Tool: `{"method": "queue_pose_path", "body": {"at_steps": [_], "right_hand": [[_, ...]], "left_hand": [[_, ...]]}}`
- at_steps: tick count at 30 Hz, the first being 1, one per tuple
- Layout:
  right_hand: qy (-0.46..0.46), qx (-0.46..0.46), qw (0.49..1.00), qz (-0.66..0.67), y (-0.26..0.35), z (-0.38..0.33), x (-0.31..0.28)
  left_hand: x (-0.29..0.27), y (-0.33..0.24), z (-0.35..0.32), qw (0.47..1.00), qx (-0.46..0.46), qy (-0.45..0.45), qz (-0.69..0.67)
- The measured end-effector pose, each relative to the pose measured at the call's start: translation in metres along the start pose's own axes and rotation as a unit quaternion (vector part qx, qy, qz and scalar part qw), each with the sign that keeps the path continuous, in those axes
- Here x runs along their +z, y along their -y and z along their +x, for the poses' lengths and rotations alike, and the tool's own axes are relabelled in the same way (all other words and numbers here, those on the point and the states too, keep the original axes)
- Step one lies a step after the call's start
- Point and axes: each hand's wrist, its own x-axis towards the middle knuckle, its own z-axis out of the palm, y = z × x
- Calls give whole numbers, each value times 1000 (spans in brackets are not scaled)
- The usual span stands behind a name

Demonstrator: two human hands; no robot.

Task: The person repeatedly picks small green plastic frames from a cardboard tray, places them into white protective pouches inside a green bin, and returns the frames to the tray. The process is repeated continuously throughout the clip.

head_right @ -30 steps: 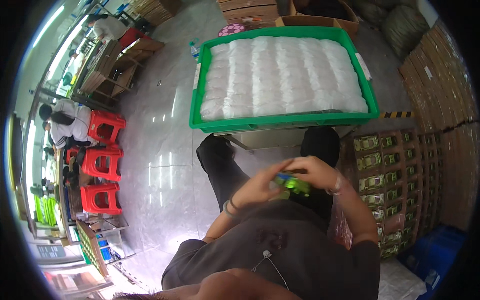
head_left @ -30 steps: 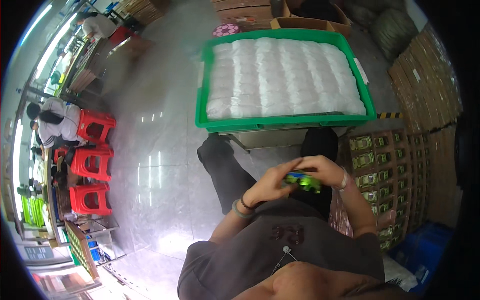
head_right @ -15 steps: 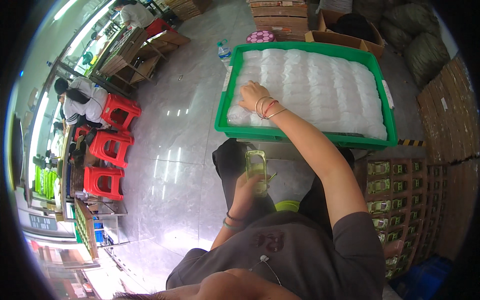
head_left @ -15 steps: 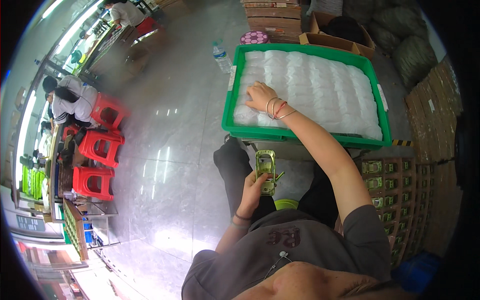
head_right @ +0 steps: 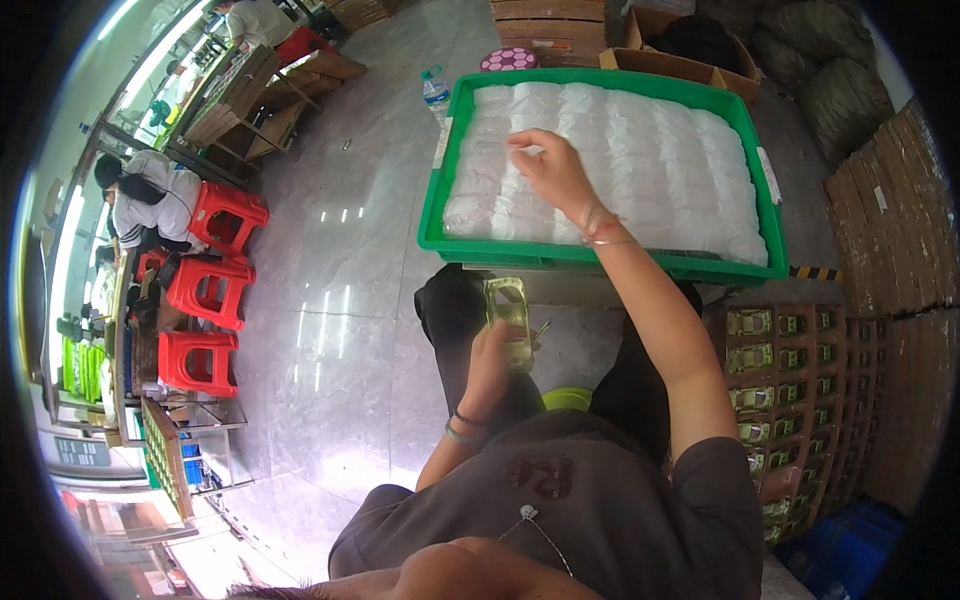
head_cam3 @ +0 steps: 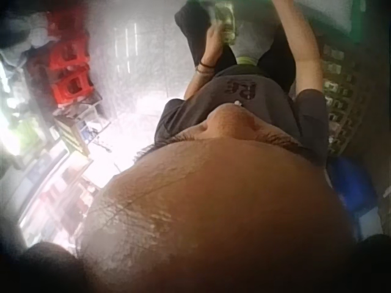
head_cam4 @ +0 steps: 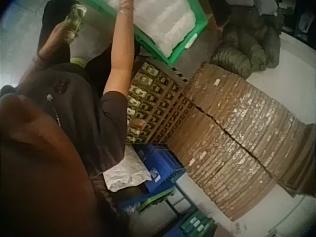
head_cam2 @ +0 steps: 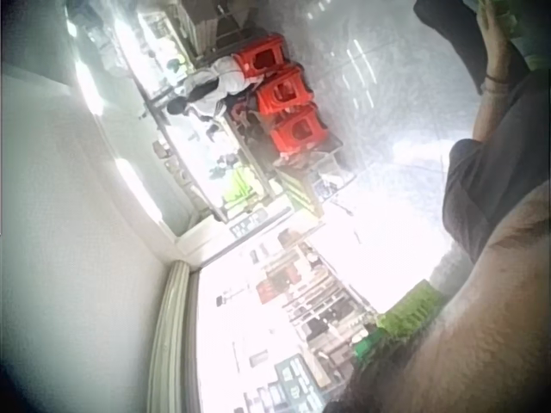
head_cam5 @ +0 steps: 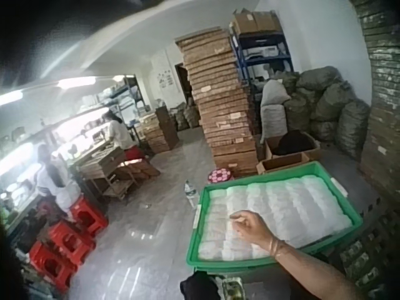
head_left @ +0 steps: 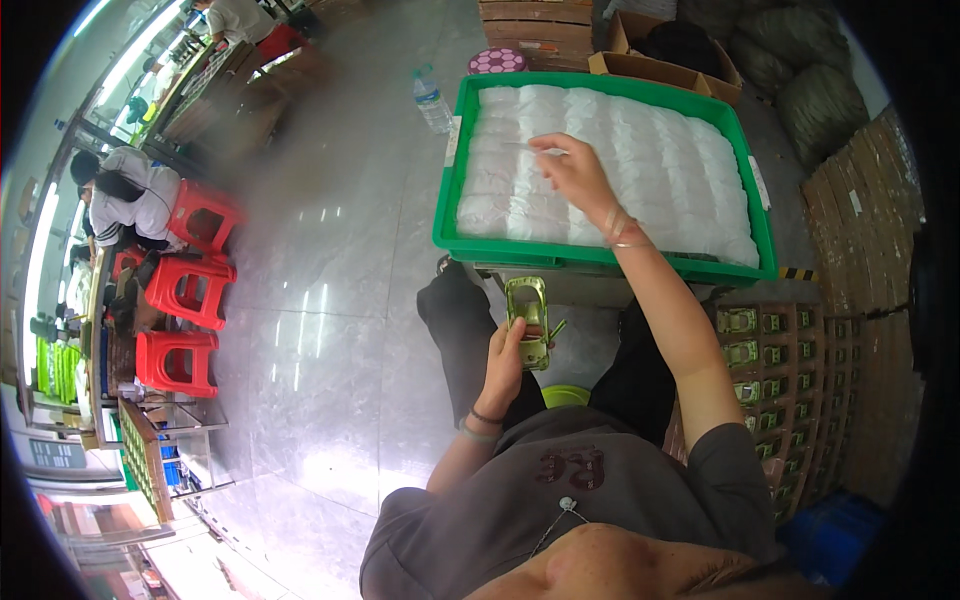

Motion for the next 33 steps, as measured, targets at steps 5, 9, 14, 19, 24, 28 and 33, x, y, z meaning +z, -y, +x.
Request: {"method": "queue_pose_path", "body": {"at_steps": [5, 9, 14, 19, 24, 28, 33], "right_hand": [[-19, 168, 959, 229, 41, -77, -43], [-39, 173, 950, 259, 41, -143, -49], [-45, 173, 959, 222, 42, -178, -48], [-33, 77, 996, -42, 43, -184, -45], [33, -62, 960, -271, 45, -180, -33], [111, -42, 945, -305, 44, -174, -33], [122, -27, 954, -271, 45, -170, -36]], "left_hand": [[6, 12, 7, 997, -42, 52, -44], [27, 9, 7, 994, -58, 66, -71], [35, 14, 7, 987, -73, 98, -105], [46, 8, 1, 989, -76, 89, -89], [47, 11, -1, 995, -42, 93, -6], [48, 12, -3, 994, -38, 104, 18], [50, 11, -5, 996, -61, 60, -2]]}}
